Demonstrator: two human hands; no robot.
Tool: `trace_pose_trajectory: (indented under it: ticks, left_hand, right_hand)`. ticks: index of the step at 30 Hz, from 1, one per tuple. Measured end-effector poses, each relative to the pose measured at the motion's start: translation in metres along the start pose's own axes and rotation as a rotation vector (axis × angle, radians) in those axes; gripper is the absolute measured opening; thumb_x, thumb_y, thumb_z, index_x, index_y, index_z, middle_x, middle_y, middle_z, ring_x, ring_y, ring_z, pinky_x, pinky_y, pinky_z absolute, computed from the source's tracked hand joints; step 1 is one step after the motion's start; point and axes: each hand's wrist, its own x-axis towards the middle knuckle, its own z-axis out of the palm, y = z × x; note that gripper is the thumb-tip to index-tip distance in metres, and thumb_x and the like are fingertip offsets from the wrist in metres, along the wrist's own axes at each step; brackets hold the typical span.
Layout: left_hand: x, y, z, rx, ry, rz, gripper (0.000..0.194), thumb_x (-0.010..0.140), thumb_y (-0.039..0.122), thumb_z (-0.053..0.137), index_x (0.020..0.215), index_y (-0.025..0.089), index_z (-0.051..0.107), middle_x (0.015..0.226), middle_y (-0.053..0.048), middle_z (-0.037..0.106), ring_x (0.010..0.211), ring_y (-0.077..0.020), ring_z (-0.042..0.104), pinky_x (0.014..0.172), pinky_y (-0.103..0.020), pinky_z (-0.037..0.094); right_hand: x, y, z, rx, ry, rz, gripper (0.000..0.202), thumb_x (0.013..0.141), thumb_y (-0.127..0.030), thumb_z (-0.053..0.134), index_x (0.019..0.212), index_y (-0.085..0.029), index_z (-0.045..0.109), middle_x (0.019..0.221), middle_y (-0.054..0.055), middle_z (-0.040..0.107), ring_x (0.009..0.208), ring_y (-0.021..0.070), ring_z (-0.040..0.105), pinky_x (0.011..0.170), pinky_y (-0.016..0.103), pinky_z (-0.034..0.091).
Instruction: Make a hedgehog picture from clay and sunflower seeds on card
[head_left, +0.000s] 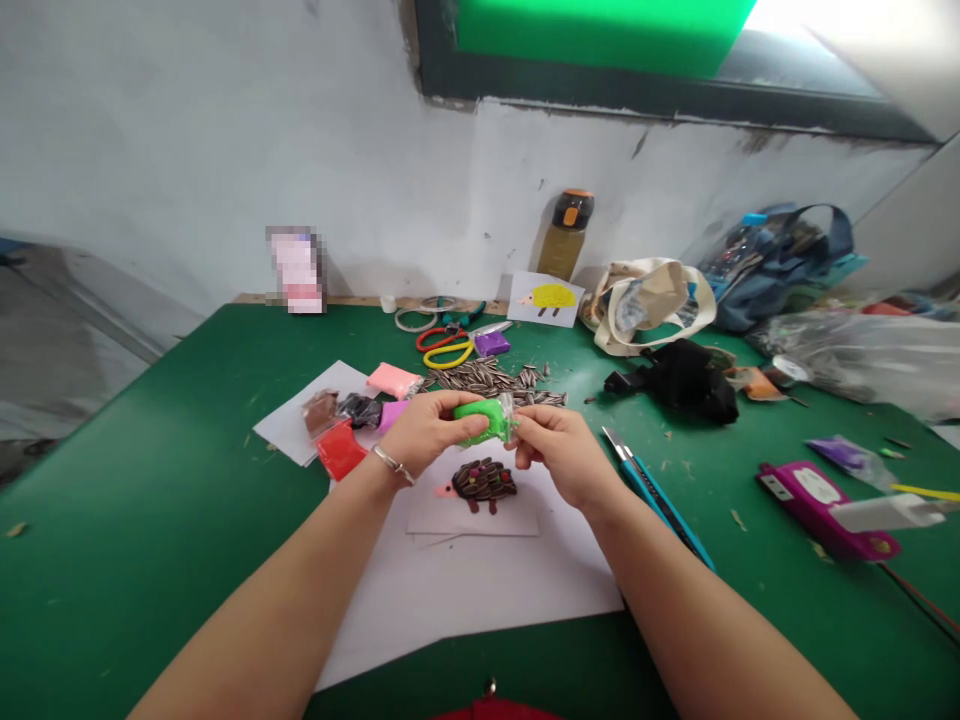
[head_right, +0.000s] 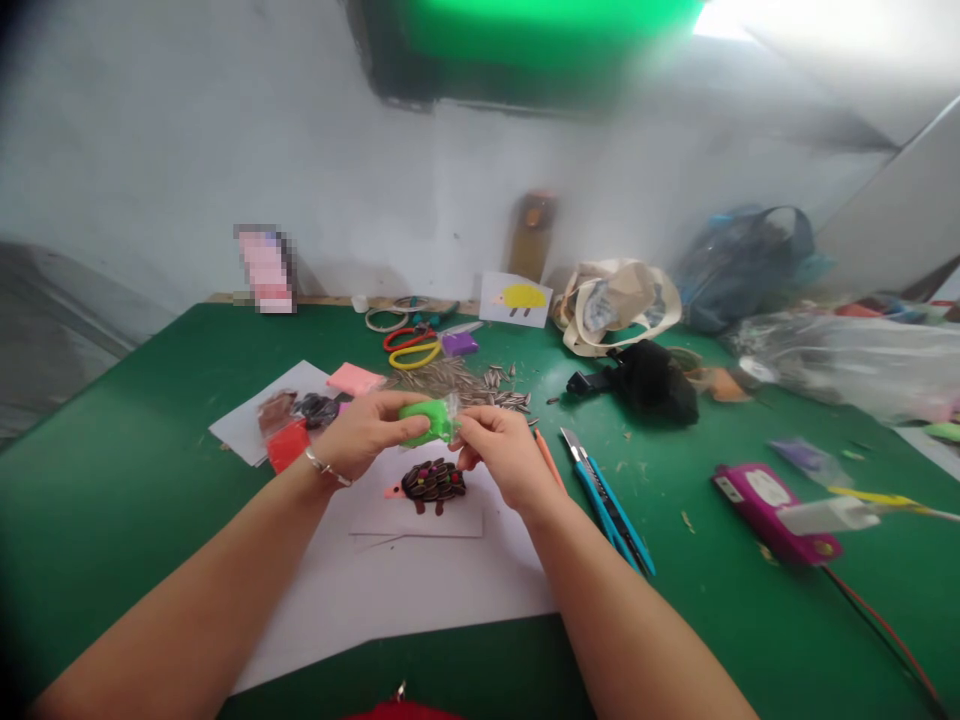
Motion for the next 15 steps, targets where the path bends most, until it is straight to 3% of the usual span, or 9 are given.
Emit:
trace_pose_trajectory:
  ticks: [8, 15]
  left_hand:
    - [-0.001, -0.001, 0.005, -0.003, -0.048, -0.008, 0.034, 0.069, 0.032, 0.068, 0.099, 0.016, 0.066, 0.082, -0.004, 0.065, 0.069, -0.0127, 0.055, 0.062, -0.027, 0.044]
    - [-0.001, 0.004, -0.002, -0.017, 0.085, -0.031, 0.035, 0.070, 0.037, 0.067, 0.095, 0.013, 0.067, 0.072, -0.003, 0.062, 0.061, -0.0118, 0.053, 0.057, -0.026, 0.045]
  right_hand:
    - [0.003, 0.005, -0.008, -0.006, -0.096, 0.130, 0.024, 0.071, -0.030, 0.066, 0.057, -0.015, 0.055, 0.047, -0.002, 0.056, 0.035, 0.0048, 0.044, 0.036, 0.017, 0.028]
    - [0.001, -0.003, -0.012, 0.147, -0.084, 0.126, 0.028, 0.070, -0.037, 0.069, 0.086, -0.015, 0.064, 0.072, 0.003, 0.067, 0.051, 0.0085, 0.057, 0.050, 0.022, 0.043]
